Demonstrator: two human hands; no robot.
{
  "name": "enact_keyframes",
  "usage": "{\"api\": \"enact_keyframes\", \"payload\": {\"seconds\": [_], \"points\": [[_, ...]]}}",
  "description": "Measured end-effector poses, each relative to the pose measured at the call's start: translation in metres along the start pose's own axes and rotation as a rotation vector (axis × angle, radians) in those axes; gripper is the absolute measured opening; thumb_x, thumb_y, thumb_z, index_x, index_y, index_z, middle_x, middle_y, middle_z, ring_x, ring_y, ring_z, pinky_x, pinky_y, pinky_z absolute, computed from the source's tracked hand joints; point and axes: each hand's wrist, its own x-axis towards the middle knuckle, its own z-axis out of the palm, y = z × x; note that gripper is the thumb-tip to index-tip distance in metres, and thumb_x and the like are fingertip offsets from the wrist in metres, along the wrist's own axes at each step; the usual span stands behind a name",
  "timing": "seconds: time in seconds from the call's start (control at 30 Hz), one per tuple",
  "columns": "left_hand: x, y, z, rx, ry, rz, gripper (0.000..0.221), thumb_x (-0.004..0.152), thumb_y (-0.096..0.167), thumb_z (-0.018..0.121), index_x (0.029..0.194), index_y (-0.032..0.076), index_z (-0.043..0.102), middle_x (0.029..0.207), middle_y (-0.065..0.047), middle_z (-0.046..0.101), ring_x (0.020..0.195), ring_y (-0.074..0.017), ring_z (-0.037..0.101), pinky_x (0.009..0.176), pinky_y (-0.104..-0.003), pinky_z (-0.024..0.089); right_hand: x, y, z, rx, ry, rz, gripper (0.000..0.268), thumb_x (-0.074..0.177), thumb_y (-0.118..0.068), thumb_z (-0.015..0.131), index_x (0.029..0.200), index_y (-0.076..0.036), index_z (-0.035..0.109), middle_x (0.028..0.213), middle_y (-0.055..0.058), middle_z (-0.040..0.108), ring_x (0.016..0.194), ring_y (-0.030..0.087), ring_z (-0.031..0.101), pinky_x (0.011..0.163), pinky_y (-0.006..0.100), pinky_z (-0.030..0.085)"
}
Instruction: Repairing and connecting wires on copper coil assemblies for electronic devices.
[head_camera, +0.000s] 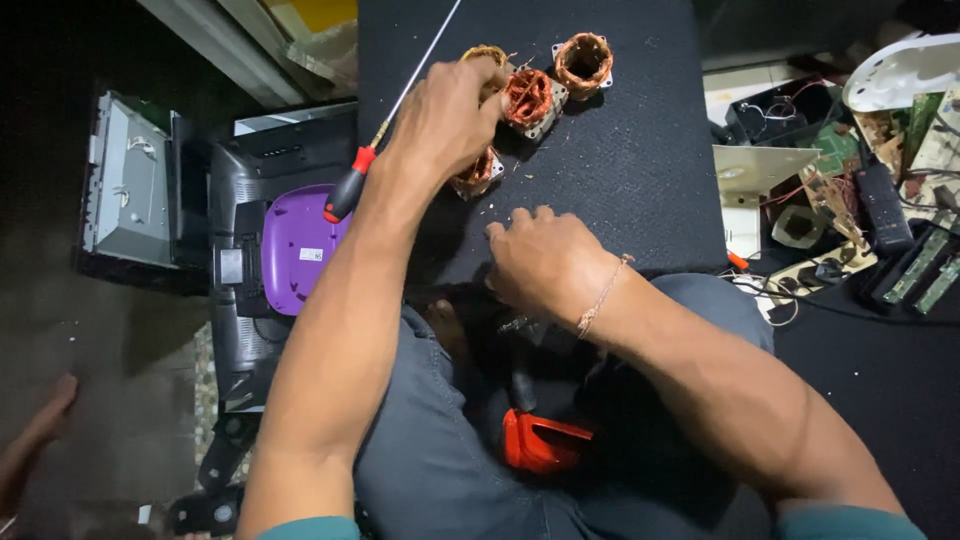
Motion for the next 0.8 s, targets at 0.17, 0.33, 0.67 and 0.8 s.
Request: {"api": "enact_keyframes", "payload": {"seconds": [0.17, 0.33, 0.67, 0.8], "points": [[-0.016, 0.02, -0.003, 0.074, -0.305, -0.141, 0.029, 0.104, 0.026, 0.063, 0.125, 0.007, 0.067, 0.124, -0.018, 0.071, 0.106, -0.0335, 0.072, 0.098, -0.054, 0.055, -0.003, -0.013, 0.011, -0.027, 0.073, -0.055, 0.052, 0.094, -0.054, 0.065, 0.127, -0.013, 0.061, 0.118, 0.017, 0.067, 0.107, 0.039, 0.066, 0.077, 0.051, 0.059], [-0.019, 0.018, 0.002, 0.155, -0.356, -0.15, 0.034, 0.102, 0.033, 0.066, 0.127, 0.009, 0.065, 0.12, -0.02, 0.069, 0.104, -0.042, 0.067, 0.084, -0.054, 0.054, -0.004, -0.023, 0.024, -0.038, 0.111, -0.137, 0.05, 0.094, -0.053, 0.065, 0.124, -0.013, 0.061, 0.113, 0.015, 0.067, 0.101, 0.039, 0.067, 0.075, 0.051, 0.058], [-0.03, 0.024, 0.001, 0.223, -0.396, -0.133, 0.043, 0.095, 0.038, 0.07, 0.128, 0.01, 0.071, 0.123, -0.027, 0.07, 0.117, -0.0475, 0.066, 0.096, -0.06, 0.055, -0.012, -0.017, 0.021, -0.18, 0.111, -0.114, 0.052, 0.094, -0.043, 0.067, 0.133, -0.007, 0.065, 0.113, 0.017, 0.071, 0.103, 0.036, 0.072, 0.08, 0.048, 0.063], [-0.036, 0.025, 0.003, 0.228, -0.412, -0.138, 0.043, 0.094, 0.038, 0.071, 0.126, 0.01, 0.072, 0.119, -0.026, 0.071, 0.115, -0.0459, 0.068, 0.094, -0.057, 0.057, -0.014, -0.009, 0.024, -0.104, 0.074, -0.088, 0.053, 0.092, -0.044, 0.069, 0.13, -0.006, 0.066, 0.112, 0.019, 0.071, 0.102, 0.039, 0.073, 0.08, 0.049, 0.063]]}}
